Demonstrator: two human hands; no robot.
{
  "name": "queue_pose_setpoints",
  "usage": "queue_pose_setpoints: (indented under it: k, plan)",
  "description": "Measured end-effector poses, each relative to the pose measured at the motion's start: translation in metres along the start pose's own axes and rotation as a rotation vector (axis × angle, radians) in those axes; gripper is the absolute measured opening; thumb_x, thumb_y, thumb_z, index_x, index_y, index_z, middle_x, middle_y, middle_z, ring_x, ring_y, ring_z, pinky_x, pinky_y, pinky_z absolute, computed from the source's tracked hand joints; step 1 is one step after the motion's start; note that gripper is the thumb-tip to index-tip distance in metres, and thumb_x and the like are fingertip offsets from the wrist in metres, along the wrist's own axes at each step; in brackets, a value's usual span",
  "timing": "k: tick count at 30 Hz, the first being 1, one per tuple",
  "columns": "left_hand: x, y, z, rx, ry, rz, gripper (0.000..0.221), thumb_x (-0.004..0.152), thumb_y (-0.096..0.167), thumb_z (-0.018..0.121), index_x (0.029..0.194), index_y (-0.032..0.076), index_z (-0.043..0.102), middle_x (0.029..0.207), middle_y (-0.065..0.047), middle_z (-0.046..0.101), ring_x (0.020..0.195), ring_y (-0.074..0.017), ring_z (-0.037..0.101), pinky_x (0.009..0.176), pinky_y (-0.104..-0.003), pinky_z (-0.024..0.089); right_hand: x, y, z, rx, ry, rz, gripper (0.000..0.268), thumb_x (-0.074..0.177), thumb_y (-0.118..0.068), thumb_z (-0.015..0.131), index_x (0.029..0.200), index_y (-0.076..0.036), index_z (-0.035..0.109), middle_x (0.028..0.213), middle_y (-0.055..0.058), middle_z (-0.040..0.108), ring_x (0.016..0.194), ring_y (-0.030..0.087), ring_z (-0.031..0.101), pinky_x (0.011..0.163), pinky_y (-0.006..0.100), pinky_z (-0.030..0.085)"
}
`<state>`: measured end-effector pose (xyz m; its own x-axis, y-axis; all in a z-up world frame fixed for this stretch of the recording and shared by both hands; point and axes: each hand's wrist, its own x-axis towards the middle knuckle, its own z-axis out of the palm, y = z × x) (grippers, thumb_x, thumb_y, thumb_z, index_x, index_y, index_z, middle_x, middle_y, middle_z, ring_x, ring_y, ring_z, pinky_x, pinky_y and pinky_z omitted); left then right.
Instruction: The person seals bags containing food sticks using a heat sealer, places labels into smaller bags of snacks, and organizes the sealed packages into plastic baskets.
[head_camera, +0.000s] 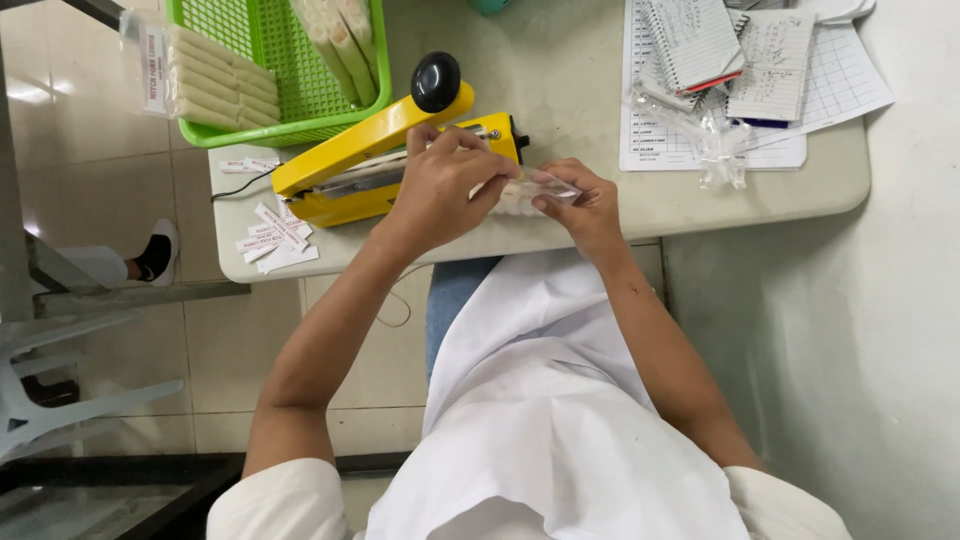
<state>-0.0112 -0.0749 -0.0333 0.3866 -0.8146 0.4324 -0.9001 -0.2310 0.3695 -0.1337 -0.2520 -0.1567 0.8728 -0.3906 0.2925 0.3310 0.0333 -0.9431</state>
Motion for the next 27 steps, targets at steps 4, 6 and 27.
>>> queue_pose_setpoints:
  k: [4,6,27]
  plan:
    - [0.006,0.006,-0.017,-0.011,-0.164,0.034,0.023,0.085,0.028,0.088,0.105,0.021,0.080,0.102,-0.007,0.078,0.111,-0.0265,0.062,0.098,-0.050,0.031,-0.001,0.000,-0.001,0.033,0.011,0.022,0.032,0.085,-0.014,0.088,0.106,0.005,0.073,0.101,0.017,0.068,0.102,0.021,0.065,0.096,0.036,0.052]
    - [0.001,-0.005,-0.003,0.052,-0.136,0.076,0.016,0.085,0.023,0.088,0.099,0.020,0.080,0.097,-0.004,0.077,0.107,-0.0238,0.063,0.097,-0.047,0.033,0.000,-0.003,0.002,0.029,0.011,0.008,0.032,0.086,-0.015,0.088,0.106,0.005,0.073,0.101,0.016,0.068,0.102,0.020,0.064,0.096,0.036,0.051]
    - [0.008,-0.008,-0.012,-0.016,-0.208,0.200,0.018,0.089,0.027,0.086,0.103,0.016,0.080,0.095,-0.009,0.075,0.092,-0.0265,0.070,0.082,-0.038,0.051,-0.001,0.020,-0.011,0.193,0.111,-0.055,0.041,0.101,-0.034,0.067,0.100,0.006,0.073,0.097,0.018,0.069,0.095,0.021,0.068,0.086,0.032,0.050]
